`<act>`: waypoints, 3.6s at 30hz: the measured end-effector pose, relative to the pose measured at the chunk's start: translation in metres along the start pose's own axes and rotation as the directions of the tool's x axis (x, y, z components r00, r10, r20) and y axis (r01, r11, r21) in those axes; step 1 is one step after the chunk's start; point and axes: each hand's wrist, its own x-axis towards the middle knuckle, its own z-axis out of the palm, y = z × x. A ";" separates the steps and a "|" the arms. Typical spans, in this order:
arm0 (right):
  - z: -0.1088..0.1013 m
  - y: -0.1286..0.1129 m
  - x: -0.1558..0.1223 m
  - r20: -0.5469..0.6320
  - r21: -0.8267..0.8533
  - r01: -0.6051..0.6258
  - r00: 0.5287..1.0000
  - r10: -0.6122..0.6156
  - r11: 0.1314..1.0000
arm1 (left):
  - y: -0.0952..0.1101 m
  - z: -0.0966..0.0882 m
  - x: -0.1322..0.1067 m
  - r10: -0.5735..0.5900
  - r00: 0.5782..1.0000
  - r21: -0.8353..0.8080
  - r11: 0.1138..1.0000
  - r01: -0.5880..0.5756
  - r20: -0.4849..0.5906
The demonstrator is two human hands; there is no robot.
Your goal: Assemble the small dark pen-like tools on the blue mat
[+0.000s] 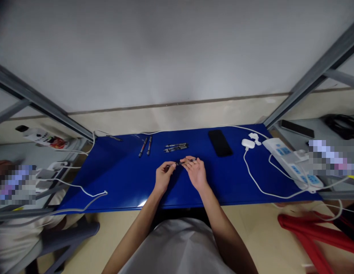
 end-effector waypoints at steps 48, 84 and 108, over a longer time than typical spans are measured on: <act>0.026 0.002 0.088 0.719 -0.677 0.542 0.631 -0.291 -0.497 | 0.004 -0.011 0.111 0.497 0.653 0.763 -0.027 -0.646 0.571; 0.013 -0.016 0.090 0.713 -0.689 0.552 0.631 -0.304 -0.471 | 0.003 -0.004 0.104 0.479 0.650 0.753 -0.034 -0.657 0.590; 0.014 -0.022 0.094 0.729 -0.682 0.586 0.594 -0.341 -0.437 | 0.004 0.000 0.106 0.442 0.697 0.760 0.050 -0.648 0.565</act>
